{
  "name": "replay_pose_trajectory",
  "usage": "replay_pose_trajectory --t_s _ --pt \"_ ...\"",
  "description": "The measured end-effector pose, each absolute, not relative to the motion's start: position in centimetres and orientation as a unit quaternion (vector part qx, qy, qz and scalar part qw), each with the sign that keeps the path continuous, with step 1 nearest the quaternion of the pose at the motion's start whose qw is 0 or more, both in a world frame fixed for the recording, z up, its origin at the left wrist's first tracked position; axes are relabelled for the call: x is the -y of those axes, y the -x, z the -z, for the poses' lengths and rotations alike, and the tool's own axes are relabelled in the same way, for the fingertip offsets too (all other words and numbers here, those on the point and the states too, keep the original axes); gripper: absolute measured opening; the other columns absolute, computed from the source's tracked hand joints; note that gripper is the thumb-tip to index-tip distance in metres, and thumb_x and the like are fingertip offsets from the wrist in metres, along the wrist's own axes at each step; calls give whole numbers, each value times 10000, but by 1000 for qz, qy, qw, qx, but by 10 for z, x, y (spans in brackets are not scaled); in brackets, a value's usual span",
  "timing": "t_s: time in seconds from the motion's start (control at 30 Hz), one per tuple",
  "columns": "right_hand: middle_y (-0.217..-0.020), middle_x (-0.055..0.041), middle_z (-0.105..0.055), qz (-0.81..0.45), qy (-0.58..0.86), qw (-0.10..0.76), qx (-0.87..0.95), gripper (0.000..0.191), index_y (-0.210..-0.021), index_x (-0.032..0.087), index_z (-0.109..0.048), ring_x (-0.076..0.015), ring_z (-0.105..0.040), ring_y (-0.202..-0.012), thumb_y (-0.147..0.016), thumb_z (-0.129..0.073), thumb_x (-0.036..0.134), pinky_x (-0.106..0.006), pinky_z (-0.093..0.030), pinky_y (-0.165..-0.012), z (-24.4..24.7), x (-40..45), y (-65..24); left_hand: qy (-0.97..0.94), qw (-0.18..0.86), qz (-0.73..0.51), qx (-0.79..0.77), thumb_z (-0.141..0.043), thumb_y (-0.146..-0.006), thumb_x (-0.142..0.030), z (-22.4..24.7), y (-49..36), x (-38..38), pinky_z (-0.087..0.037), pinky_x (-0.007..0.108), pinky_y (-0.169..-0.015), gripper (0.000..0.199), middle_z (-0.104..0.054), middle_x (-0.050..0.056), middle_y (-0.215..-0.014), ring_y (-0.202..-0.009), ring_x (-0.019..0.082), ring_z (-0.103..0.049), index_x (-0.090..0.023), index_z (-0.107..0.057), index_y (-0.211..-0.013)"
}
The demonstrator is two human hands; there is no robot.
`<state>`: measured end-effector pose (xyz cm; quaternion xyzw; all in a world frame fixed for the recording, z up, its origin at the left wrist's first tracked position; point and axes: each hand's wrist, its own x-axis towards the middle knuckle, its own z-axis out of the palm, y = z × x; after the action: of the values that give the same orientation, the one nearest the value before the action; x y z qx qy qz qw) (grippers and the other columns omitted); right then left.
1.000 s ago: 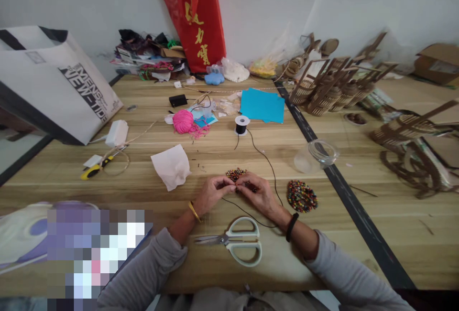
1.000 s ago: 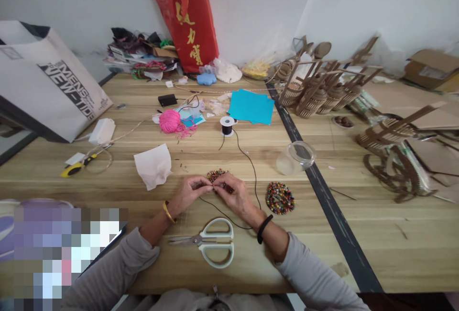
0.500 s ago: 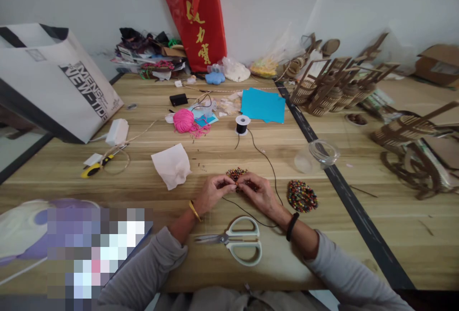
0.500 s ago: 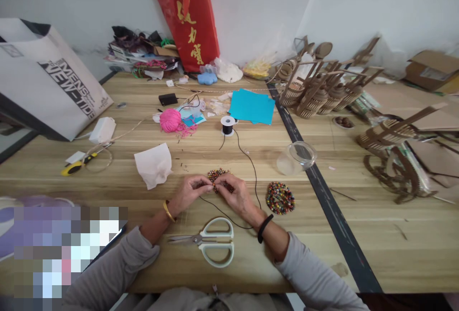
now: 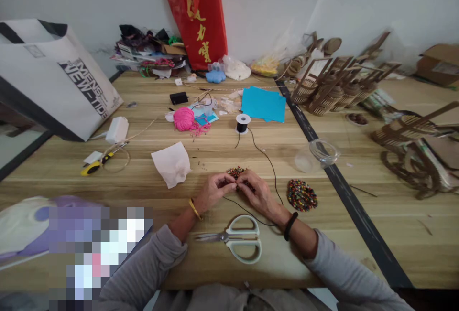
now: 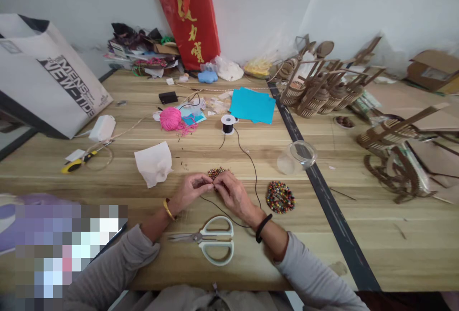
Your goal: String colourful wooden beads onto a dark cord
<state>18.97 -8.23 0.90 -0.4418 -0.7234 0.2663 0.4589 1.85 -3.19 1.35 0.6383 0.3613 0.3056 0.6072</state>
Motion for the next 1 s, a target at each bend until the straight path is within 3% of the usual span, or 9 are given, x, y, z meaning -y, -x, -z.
replay_pose_trajectory --t_s 0.23,0.5,0.77,1.0 --pt "-857 -47 -544 -244 487 496 676 92 -906 199 -543 -158 -524 -781 -924 -453 199 -281 -445 -678 -12 83 -192 -642 604 -293 -370 -656 -737 -292 -12 -14 32 -448 245 -652 203 -644 41 -725 -680 135 -581 -117 -619 -833" --pt "-1005 -81 -542 -213 441 478 729 109 -945 213 -554 -199 -524 -1002 -925 -454 175 -366 -464 -865 -16 85 -191 -644 609 -312 -341 -579 -816 -318 -22 -9 36 -465 295 -834 271 -681 93 -973 -919 192 -616 -118 -651 -984" --pt "-1025 -82 -532 -214 430 472 740 107 -955 214 -552 -195 -521 -1011 -926 -460 168 -377 -464 -886 -12 85 -189 -635 609 -309 -361 -699 -701 -282 -19 -15 34 -452 236 -666 178 -652 25 -701 -679 126 -571 -117 -655 -750" --pt "-1018 -85 -538 -215 425 459 750 97 -952 217 -548 -198 -526 -990 -927 -461 184 -380 -474 -858 -9 84 -190 -638 602 -306 -369 -679 -719 -289 -16 -14 32 -418 218 -619 174 -618 13 -669 -645 110 -526 -119 -648 -737"
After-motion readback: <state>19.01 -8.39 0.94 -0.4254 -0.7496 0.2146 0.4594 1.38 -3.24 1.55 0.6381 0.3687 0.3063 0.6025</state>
